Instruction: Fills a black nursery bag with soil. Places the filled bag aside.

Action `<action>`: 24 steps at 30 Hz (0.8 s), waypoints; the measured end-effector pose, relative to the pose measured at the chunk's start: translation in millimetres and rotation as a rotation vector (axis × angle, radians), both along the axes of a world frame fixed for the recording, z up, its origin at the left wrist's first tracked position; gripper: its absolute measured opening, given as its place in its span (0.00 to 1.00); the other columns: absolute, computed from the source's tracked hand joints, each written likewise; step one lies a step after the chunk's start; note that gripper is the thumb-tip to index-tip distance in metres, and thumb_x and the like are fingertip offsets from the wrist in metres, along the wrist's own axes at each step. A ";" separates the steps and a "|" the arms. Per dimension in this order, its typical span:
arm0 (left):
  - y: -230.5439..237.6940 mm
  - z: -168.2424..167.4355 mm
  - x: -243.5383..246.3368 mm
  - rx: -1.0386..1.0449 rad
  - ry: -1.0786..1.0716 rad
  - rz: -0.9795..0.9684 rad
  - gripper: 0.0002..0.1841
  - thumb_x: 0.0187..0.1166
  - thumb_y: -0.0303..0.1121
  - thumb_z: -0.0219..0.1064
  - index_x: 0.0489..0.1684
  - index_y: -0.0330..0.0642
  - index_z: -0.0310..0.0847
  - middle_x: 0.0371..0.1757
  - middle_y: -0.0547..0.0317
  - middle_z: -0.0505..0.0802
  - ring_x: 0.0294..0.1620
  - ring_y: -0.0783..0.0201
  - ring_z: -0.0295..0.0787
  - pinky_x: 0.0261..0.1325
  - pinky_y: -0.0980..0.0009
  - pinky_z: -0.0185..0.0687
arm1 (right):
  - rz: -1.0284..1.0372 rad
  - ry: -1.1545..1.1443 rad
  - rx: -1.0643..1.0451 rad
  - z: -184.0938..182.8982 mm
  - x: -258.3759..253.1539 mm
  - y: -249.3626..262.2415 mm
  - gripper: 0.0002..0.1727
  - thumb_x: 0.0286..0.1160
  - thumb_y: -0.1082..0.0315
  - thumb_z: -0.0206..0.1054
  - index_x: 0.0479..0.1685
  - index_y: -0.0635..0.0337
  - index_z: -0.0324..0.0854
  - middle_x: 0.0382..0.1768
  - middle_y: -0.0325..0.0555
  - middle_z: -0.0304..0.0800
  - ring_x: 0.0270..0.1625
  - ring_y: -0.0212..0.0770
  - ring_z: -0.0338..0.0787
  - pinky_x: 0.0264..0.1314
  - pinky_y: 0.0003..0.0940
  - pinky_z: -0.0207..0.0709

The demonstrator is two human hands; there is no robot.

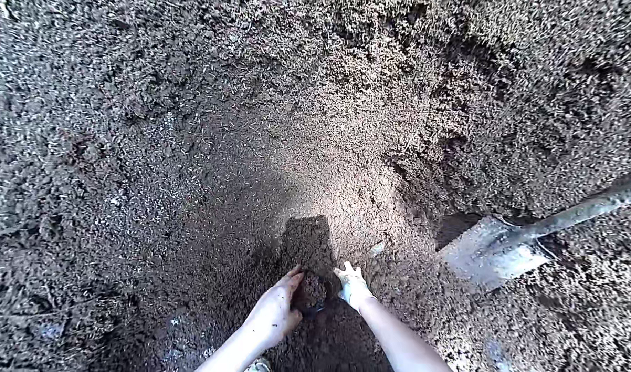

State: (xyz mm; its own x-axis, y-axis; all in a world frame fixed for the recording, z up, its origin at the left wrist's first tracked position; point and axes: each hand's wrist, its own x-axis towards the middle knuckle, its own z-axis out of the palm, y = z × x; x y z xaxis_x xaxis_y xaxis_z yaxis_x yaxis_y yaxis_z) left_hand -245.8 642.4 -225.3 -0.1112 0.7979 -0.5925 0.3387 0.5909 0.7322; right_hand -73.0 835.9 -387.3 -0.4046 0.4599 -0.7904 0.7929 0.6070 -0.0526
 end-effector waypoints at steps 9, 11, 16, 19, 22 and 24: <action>14.4 -4.8 1.1 0.065 -0.095 0.089 0.39 0.75 0.24 0.70 0.91 0.37 0.57 0.95 0.48 0.57 0.93 0.55 0.58 0.90 0.55 0.61 | -0.360 0.628 -0.336 125.3 6.4 -2.5 0.37 0.60 0.72 0.81 0.77 0.57 0.76 0.83 0.60 0.69 0.86 0.52 0.67 0.88 0.48 0.62; 17.5 -5.8 7.7 0.074 -0.105 0.081 0.40 0.76 0.24 0.70 0.91 0.36 0.57 0.95 0.47 0.57 0.92 0.54 0.60 0.88 0.55 0.64 | -0.427 0.810 -0.311 167.2 -0.8 -22.6 0.37 0.60 0.69 0.80 0.76 0.58 0.75 0.79 0.57 0.73 0.81 0.45 0.74 0.82 0.41 0.70; 19.6 -6.1 20.2 0.103 -0.135 0.102 0.40 0.76 0.23 0.71 0.91 0.37 0.56 0.93 0.45 0.63 0.80 0.52 0.79 0.75 0.55 0.80 | -0.480 1.066 -0.309 183.4 -18.4 -70.5 0.37 0.64 0.64 0.77 0.79 0.62 0.73 0.81 0.56 0.71 0.82 0.40 0.73 0.82 0.35 0.70; 14.2 -5.9 17.5 0.099 -0.137 0.154 0.43 0.74 0.23 0.73 0.92 0.37 0.54 0.88 0.41 0.70 0.73 0.49 0.84 0.72 0.52 0.82 | -0.260 1.066 -0.090 164.7 -15.3 -91.0 0.26 0.75 0.65 0.69 0.73 0.63 0.82 0.83 0.64 0.70 0.88 0.51 0.67 0.91 0.41 0.59; 8.7 -5.9 18.0 0.087 -0.111 0.177 0.44 0.75 0.23 0.72 0.93 0.38 0.51 0.89 0.41 0.69 0.77 0.49 0.81 0.75 0.52 0.79 | -0.137 1.039 0.125 147.6 -8.9 -106.9 0.20 0.77 0.70 0.66 0.68 0.64 0.86 0.74 0.64 0.82 0.82 0.62 0.76 0.88 0.50 0.63; 7.1 -6.7 21.7 0.080 -0.074 0.159 0.42 0.76 0.23 0.71 0.92 0.37 0.53 0.91 0.43 0.66 0.81 0.49 0.77 0.79 0.53 0.76 | -0.063 0.949 0.157 141.9 -6.9 -110.7 0.19 0.80 0.71 0.63 0.68 0.64 0.86 0.73 0.64 0.84 0.81 0.63 0.77 0.88 0.50 0.64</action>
State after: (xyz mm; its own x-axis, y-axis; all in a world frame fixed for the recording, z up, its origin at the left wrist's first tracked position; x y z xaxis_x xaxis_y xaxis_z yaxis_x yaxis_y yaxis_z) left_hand -224.1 649.5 -232.0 -0.1978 0.8186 -0.5392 0.1890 0.5716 0.7984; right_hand -79.9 725.2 -245.4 -0.8144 0.5755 -0.0747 0.4936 0.6193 -0.6106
